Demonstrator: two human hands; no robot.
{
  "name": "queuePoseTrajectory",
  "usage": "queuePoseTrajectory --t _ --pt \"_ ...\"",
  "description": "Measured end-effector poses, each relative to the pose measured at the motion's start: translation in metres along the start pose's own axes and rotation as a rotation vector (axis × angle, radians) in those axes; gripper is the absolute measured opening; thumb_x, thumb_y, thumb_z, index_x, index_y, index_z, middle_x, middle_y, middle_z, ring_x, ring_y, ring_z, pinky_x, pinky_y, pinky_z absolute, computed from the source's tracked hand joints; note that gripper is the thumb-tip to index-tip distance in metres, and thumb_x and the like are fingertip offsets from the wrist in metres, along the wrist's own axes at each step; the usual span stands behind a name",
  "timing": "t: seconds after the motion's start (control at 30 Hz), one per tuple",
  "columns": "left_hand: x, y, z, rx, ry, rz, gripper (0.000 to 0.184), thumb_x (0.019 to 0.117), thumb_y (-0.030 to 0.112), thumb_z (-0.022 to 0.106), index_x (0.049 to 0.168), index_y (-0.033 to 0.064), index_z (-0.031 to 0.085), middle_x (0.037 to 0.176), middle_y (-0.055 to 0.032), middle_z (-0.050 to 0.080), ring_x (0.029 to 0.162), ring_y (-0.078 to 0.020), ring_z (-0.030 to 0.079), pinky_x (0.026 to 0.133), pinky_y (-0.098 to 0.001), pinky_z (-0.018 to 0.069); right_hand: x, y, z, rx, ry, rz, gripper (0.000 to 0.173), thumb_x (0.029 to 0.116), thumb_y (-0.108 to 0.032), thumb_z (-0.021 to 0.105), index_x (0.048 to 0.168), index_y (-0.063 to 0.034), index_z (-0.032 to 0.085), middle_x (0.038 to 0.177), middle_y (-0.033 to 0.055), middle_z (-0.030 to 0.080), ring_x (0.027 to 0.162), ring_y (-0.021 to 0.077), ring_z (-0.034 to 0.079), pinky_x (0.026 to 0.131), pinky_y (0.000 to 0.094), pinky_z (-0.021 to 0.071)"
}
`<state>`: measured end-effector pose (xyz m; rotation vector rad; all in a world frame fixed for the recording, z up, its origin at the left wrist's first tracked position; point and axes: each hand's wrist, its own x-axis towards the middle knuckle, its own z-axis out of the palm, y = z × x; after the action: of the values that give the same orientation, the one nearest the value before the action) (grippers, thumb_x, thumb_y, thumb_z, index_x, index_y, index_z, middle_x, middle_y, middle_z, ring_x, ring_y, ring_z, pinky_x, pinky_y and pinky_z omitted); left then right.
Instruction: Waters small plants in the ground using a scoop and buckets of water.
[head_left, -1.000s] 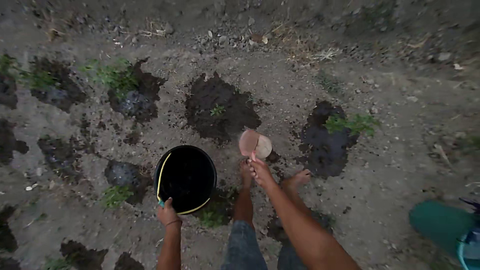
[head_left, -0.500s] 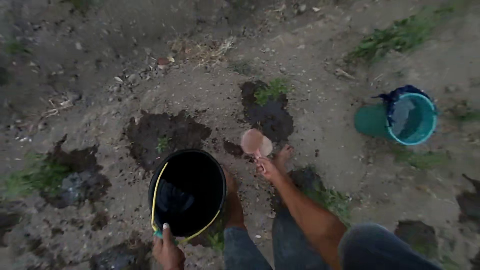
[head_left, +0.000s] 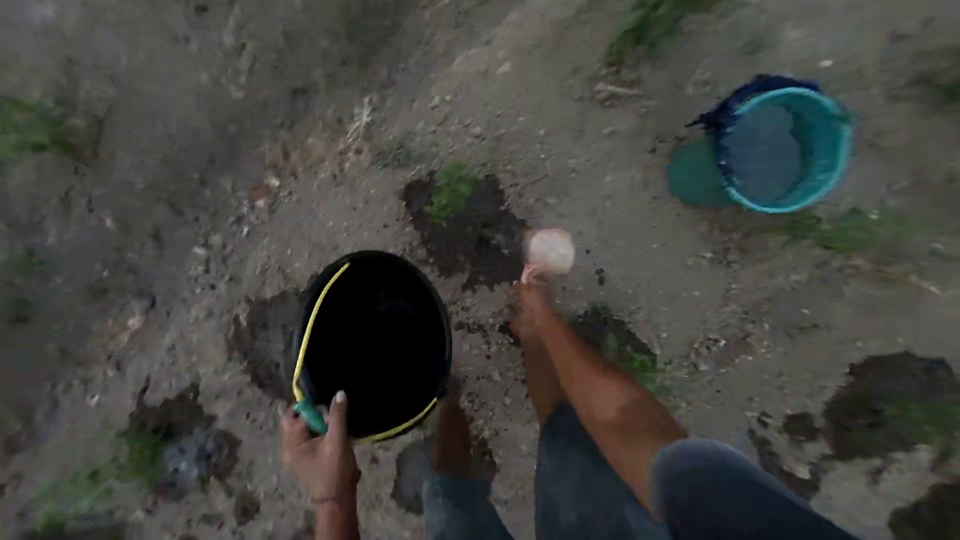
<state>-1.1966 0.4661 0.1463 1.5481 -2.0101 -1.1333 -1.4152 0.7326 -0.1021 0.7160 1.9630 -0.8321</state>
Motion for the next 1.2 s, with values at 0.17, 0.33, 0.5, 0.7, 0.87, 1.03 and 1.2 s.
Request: queuePoseTrajectory --t 0.17,0.33,0.5,0.7,0.87,1.03,1.2 --pt "0.009 0.112 0.062 0.205 -0.211 0.128 0.021 0.0749 0.007 0.072 0.08 0.0027 0.052 0.085 -0.0003 0.051 0.071 0.0002 0.048 0.063 -0.0154 0.0419 -0.037 0.019 -0.101 0.687 -0.343 0.134 0.026 0.1088 -0.017 0.047 0.132 -0.0068 0.051 0.077 -0.0009 0.055 0.051 0.0029 0.046 0.044 0.0178 0.0397" --pt "0.003 0.206 0.15 0.355 -0.216 0.31 0.018 0.08 0.005 0.07 0.085 -0.0051 0.057 0.07 0.0 0.048 0.061 -0.0024 0.044 0.058 -0.0211 0.0398 -0.059 0.029 -0.176 0.768 -0.646 0.137 0.028 0.11 -0.018 0.043 0.135 -0.011 0.051 0.079 -0.0025 0.056 0.05 0.0007 0.044 0.043 0.015 0.037" --pt "-0.009 0.292 0.275 0.477 -0.257 0.226 0.02 0.0894 0.005 0.068 0.1 -0.0102 0.063 0.08 -0.0149 0.058 0.071 -0.0216 0.054 0.069 -0.0425 0.0478 -0.064 -0.01 -0.22 0.987 -0.605 0.163 0.037 0.1094 -0.017 0.046 0.146 -0.0109 0.049 0.078 -0.0011 0.058 0.047 0.0004 0.043 0.04 0.0143 0.0349" --pt "0.004 0.372 0.454 0.741 -0.381 0.026 0.037 0.0973 0.016 0.063 0.128 -0.0043 0.062 0.125 -0.0268 0.065 0.119 -0.0376 0.064 0.1 -0.053 0.0503 -0.045 -0.012 -0.299 1.205 -0.312 0.21 0.024 0.1102 -0.015 0.044 0.131 -0.0063 0.051 0.078 0.0003 0.057 0.047 0.001 0.045 0.039 0.0148 0.0358" --pt "0.012 0.396 0.587 0.806 -0.432 0.039 0.041 0.0947 0.023 0.067 0.125 -0.0041 0.062 0.124 -0.0296 0.064 0.118 -0.0431 0.063 0.097 -0.0606 0.0512 -0.031 0.053 -0.374 1.365 -0.098 0.263 0.02 0.111 -0.016 0.041 0.125 -0.0089 0.054 0.073 -0.0017 0.057 0.044 -0.001 0.043 0.037 0.0131 0.0356" --pt "0.022 0.401 0.71 0.906 -0.459 0.066 0.046 0.0929 0.025 0.07 0.127 -0.004 0.061 0.125 -0.0296 0.064 0.119 -0.0428 0.063 0.097 -0.0604 0.0516 -0.032 0.12 -0.432 1.362 0.119 0.408 0.016 0.1118 -0.017 0.036 0.114 -0.0124 0.051 0.072 -0.0051 0.059 0.045 -0.0029 0.045 0.038 0.0125 0.0368" --pt "0.025 0.405 0.79 1.068 -0.448 0.043 0.049 0.0938 0.028 0.068 0.131 -0.0031 0.059 0.129 -0.0288 0.062 0.122 -0.0421 0.062 0.097 -0.0597 0.0524 -0.058 0.144 -0.457 1.425 0.127 0.551 0.021 0.1124 -0.024 0.031 0.108 -0.0185 0.05 0.071 -0.009 0.058 0.046 -0.0043 0.047 0.04 0.012 0.0395"
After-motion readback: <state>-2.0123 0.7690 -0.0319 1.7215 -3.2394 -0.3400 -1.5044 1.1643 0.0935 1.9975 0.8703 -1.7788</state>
